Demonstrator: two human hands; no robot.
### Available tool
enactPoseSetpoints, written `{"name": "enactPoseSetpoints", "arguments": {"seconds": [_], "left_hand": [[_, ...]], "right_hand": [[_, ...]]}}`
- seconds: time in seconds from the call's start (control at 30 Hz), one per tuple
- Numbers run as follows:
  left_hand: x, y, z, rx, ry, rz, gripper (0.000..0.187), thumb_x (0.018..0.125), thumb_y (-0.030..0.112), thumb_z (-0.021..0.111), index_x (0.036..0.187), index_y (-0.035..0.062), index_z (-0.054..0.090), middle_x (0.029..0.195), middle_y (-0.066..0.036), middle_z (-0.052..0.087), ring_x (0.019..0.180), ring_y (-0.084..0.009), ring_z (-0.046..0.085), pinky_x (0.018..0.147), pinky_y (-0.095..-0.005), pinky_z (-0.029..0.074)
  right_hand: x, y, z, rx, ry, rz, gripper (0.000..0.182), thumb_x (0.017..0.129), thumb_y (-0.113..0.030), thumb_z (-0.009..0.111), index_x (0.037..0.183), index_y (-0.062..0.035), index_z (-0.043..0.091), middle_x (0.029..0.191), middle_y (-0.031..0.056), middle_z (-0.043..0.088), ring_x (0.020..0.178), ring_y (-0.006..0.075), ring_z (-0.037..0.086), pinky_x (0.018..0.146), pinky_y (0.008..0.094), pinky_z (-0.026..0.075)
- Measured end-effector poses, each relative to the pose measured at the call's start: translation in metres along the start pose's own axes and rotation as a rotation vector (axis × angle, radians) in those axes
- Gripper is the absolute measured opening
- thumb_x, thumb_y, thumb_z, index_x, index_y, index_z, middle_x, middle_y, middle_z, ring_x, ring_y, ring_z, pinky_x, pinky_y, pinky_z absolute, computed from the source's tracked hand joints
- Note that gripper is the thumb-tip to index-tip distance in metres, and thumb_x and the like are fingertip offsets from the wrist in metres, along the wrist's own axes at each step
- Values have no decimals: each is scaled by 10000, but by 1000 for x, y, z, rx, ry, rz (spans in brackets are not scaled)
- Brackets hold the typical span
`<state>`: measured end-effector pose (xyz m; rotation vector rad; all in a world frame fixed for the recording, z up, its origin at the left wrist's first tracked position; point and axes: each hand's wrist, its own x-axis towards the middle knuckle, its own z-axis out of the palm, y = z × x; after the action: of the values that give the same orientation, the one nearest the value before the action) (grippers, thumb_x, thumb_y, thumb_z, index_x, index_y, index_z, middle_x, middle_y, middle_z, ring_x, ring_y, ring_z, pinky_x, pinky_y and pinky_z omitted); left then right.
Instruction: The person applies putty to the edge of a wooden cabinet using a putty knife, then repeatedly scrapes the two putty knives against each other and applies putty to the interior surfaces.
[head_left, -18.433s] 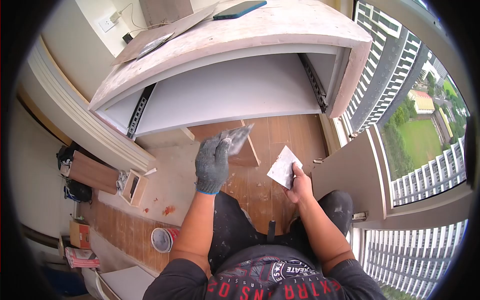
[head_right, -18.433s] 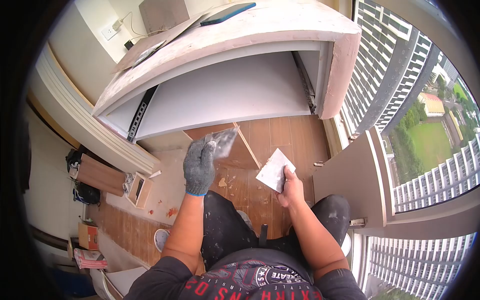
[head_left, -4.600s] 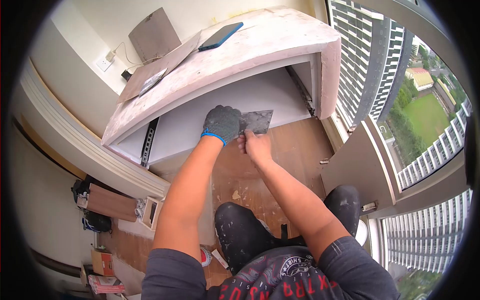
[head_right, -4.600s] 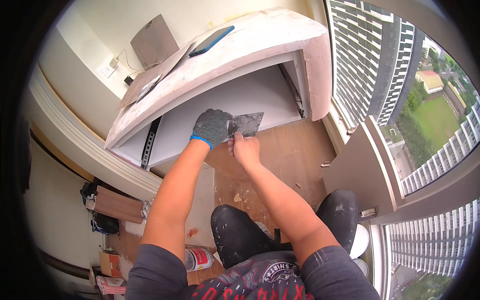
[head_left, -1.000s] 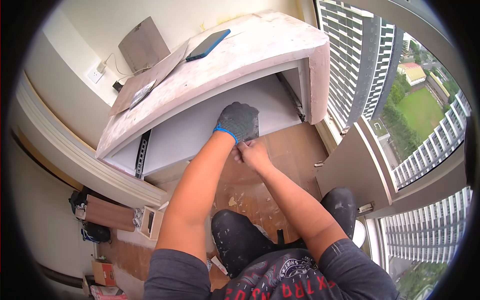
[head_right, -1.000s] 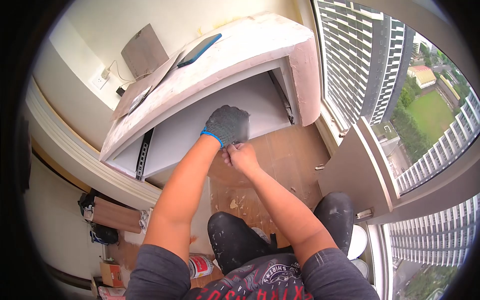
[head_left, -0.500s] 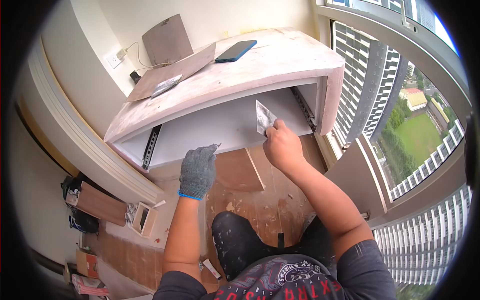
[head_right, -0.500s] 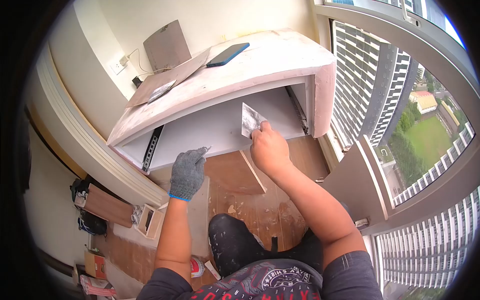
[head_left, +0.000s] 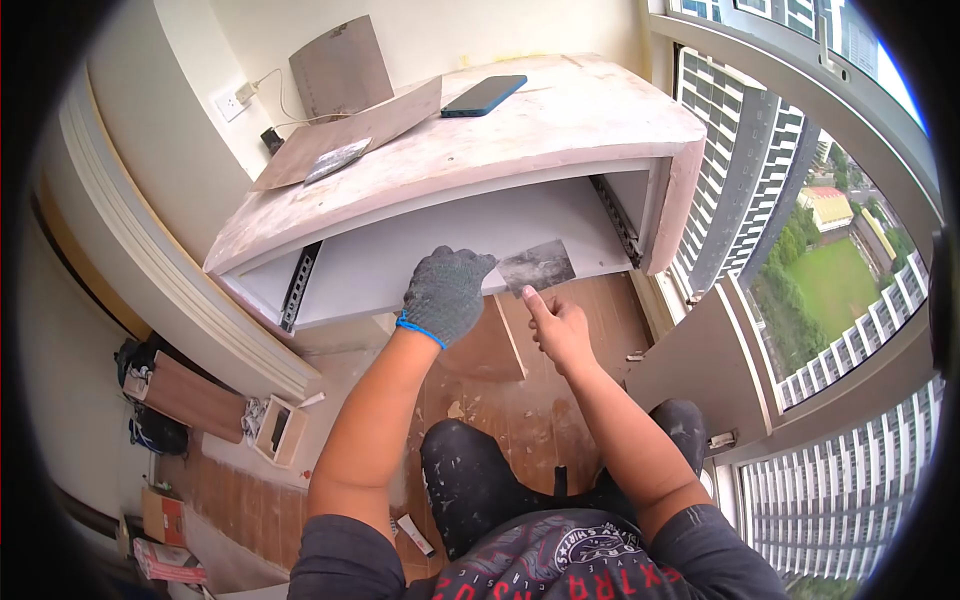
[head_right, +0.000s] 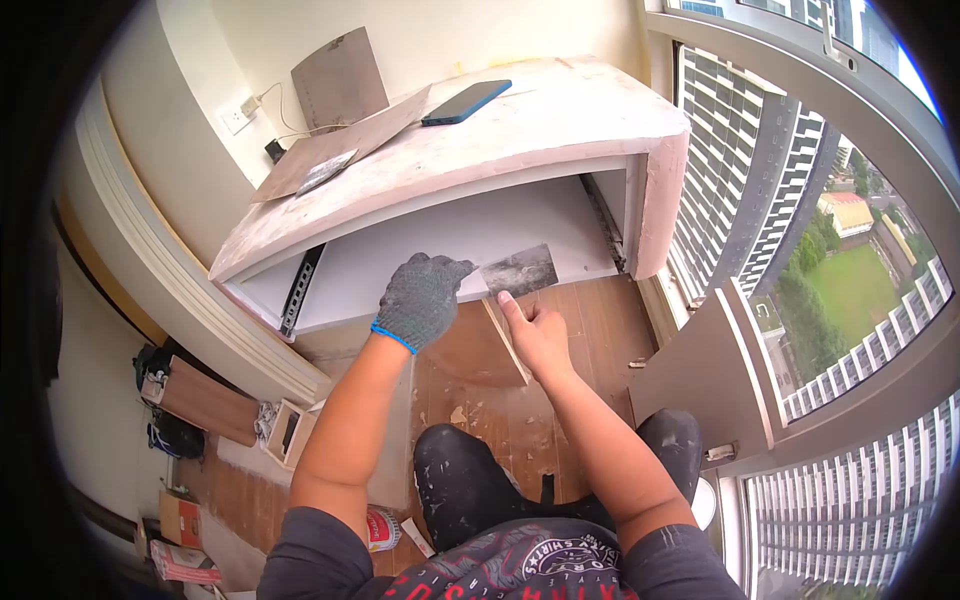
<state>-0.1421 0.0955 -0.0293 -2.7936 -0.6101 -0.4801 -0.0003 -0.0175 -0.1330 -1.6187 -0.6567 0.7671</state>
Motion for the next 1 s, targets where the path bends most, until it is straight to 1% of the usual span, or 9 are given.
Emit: {"name": "enactPoseSetpoints", "arguments": {"seconds": [0.03, 0.17, 0.3, 0.4, 0.57, 0.7, 0.87, 0.97, 1.0], "left_hand": [[6, 2, 5, 14, -58, 8, 371, 799, 99, 598, 1155, 120, 700, 996, -134, 697, 900, -333, 625, 811, -458, 531], [29, 12, 17, 49, -234, 57, 389, 756, 153, 659, 1142, 141, 704, 1002, -132, 696, 933, -333, 630, 835, -454, 537], [50, 27, 14, 105, -458, 32, 431, 692, 231, 740, 1114, 151, 703, 1024, -132, 692, 958, -340, 630, 850, -461, 537], [68, 26, 30, 105, -326, 125, 475, 649, 273, 778, 1099, 142, 702, 1011, -139, 693, 968, -346, 631, 854, -464, 535], [68, 35, 20, 85, -481, 69, 490, 648, 255, 775, 1116, 132, 699, 992, -146, 688, 974, -350, 630, 854, -461, 532], [66, 34, 37, 53, -327, 86, 481, 666, 237, 760, 1134, 137, 709, 1016, -148, 692, 968, -348, 633, 865, -462, 530], [71, 40, 36, 196, -469, 87, 421, 662, 238, 793, 1061, 126, 721, 1036, -150, 692, 983, -336, 646, 877, -448, 531], [77, 45, 35, 117, -351, 141, 396, 706, 248, 756, 1083, 130, 720, 1070, -154, 702, 970, -340, 653, 857, -455, 542], [78, 46, 25, 110, -426, 125, 414, 693, 233, 759, 1090, 126, 717, 1064, -161, 697, 977, -345, 649, 870, -455, 536]], "right_hand": [[1, -7, 4, 285, -104, 232, 501, 946, -501, 625, 860, -8, 616, 710, 71, 626, 574, 154, 546, 526, 324, 467], [51, 17, 23, 600, -265, 266, 456, 997, -416, 557, 820, -4, 645, 699, 69, 653, 535, 133, 548, 499, 291, 450], [58, 22, 27, 400, -264, 108, 457, 1021, -378, 511, 794, 3, 626, 659, 76, 604, 532, 151, 527, 506, 301, 428], [49, 14, 29, 360, -230, 89, 502, 1029, -357, 483, 704, 0, 619, 605, 74, 581, 502, 164, 522, 497, 314, 422], [34, -11, 11, 309, -223, 116, 514, 1007, -332, 535, 611, -17, 627, 574, 92, 621, 507, 175, 573, 551, 332, 472], [62, 38, 43, 461, -202, 36, 562, 1019, -408, 482, 631, -15, 589, 560, 76, 557, 455, 167, 488, 444, 331, 368], [52, 11, 20, 235, -166, 32, 603, 995, -460, 508, 596, -14, 579, 548, 86, 563, 448, 179, 504, 431, 346, 376], [39, 4, 18, 241, -214, 42, 593, 981, -458, 524, 587, -18, 579, 548, 91, 569, 445, 184, 508, 425, 349, 379], [37, -1, 13, 257, -225, 43, 586, 976, -453, 529, 584, -20, 579, 547, 92, 570, 443, 185, 509, 422, 350, 379]]}}
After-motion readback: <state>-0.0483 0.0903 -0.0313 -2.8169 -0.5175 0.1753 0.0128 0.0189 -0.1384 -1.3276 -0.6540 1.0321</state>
